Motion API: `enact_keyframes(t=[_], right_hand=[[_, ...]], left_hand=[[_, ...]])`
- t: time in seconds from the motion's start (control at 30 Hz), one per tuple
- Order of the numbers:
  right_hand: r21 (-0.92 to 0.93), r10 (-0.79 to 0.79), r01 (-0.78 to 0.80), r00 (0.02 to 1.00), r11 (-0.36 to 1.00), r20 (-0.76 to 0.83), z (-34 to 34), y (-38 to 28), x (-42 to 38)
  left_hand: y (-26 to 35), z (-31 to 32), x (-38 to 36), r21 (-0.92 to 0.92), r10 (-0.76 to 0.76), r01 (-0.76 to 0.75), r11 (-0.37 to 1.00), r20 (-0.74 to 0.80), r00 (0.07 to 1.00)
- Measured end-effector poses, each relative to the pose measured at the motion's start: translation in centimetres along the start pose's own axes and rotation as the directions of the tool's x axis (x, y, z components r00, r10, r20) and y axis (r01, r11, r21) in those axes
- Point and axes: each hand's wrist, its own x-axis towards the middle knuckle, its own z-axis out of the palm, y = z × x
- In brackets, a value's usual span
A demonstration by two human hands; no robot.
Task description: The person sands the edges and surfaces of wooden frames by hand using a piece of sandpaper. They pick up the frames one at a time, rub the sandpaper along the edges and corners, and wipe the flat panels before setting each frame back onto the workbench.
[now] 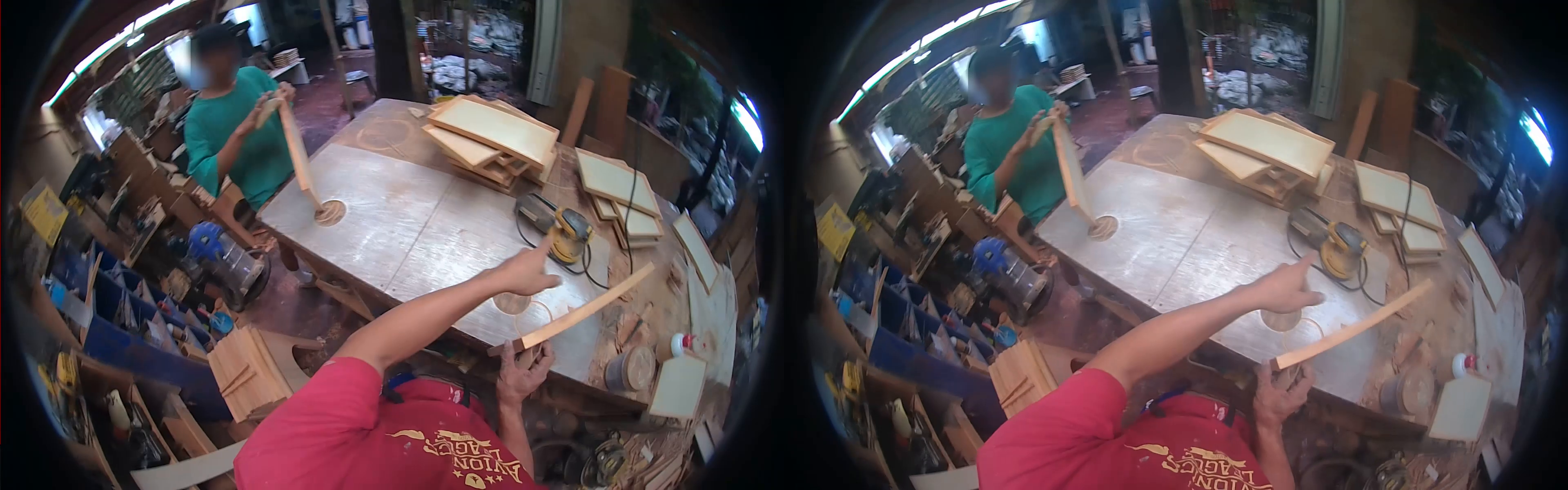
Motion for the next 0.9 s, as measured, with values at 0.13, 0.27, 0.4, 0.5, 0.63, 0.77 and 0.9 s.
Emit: enact_keyframes(t=[0.13,0.27,0.4,0.5,0.63,0.77,0.9], right_hand=[[-0.056,0.008,-0.009,1.0,0.998,-0.021,-0.3,0.6,-0.1],[-0.078,0.027,-0.026,0.999,0.997,0.017,-0.7,-1.9,0.4],[-0.039,0.021,-0.021,1.0,0.999,-0.004,-0.8,-2.0,0.5],[0.022,0.084,-0.084,0.996,0.996,-0.017,-0.9,-1.6,0.0],[-0.098,0.044,-0.047,0.999,0.994,-0.029,-1.4,-0.9,-0.5],[-0.067,0.146,-0.146,0.989,0.987,-0.001,-1.8,-1.0,-1.0],[-0.133,0.135,-0.137,0.991,0.982,-0.023,-1.6,-2.5,-0.7]], left_hand=[[-6.0,-3.1,4.4,0.236,-0.214,0.233,0.943,-0.103,0.971],[-9.5,-9.8,8.3,0.396,-0.409,0.477,0.785,-0.247,0.878],[-12.5,-11.0,11.8,0.469,-0.389,0.465,0.751,-0.256,0.885],[-13.7,-11.2,12.2,0.489,-0.393,0.439,0.754,-0.198,0.898],[-17.6,-11.7,15.2,0.472,-0.352,0.391,0.79,-0.172,0.92],[-18.0,-12.7,15.7,0.324,-0.27,0.354,0.877,-0.276,0.922],[-19.3,-15.2,18.5,0.396,-0.305,0.357,0.846,-0.188,0.933]])
